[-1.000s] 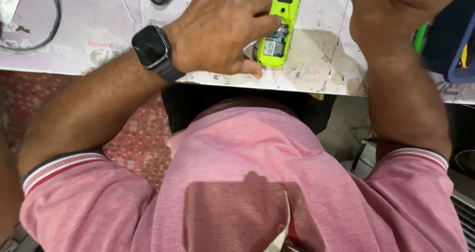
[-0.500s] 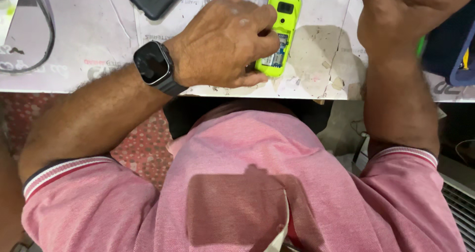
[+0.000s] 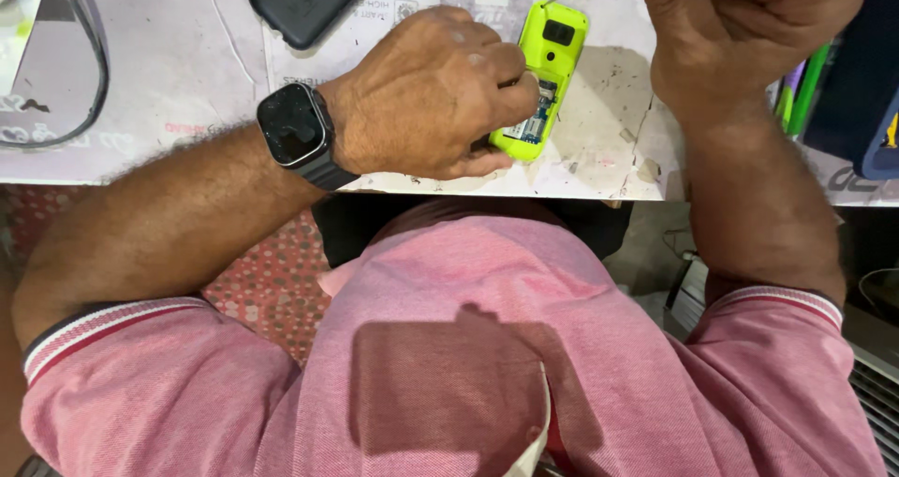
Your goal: The person removes the back cover of a black feature phone, then uses a green screwdriver to unscrew and adjust internal components of a lime-green feature phone. The person handles both phones and the screwdriver throughout the clip.
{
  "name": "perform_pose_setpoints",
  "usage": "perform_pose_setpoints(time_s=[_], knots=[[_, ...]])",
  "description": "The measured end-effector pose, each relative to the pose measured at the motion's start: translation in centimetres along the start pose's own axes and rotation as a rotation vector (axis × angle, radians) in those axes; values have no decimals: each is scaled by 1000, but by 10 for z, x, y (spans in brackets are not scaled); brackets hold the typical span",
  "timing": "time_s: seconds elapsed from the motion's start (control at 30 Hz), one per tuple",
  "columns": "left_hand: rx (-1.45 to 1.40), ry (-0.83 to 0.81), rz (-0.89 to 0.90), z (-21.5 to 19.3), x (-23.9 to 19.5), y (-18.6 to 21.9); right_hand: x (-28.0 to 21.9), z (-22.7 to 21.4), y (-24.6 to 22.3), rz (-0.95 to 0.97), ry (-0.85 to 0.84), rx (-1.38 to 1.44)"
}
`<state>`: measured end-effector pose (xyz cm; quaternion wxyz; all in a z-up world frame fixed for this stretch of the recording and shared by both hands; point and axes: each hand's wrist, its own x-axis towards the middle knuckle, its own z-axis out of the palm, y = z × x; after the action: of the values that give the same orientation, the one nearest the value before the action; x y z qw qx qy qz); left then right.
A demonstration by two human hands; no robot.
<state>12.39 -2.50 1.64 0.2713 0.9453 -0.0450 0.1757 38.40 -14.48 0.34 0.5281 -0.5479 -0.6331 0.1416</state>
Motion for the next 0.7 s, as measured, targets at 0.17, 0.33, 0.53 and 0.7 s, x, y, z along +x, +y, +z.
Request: perform_pose_setpoints(time_s=[0.17,0.33,0.53,0.7], knots=[[-11,-4,-10,0,0,0,6,3,-1,-46,-25,-18],[-19,-1,-11,0,0,1,1,0,-3,61,-53,-16],[-17,-21,-9,0,1,0,2,-7,1,-47,-176,-19],[-2,-8,-6,0,0,2,9,-6,-6,-107,-178,40]])
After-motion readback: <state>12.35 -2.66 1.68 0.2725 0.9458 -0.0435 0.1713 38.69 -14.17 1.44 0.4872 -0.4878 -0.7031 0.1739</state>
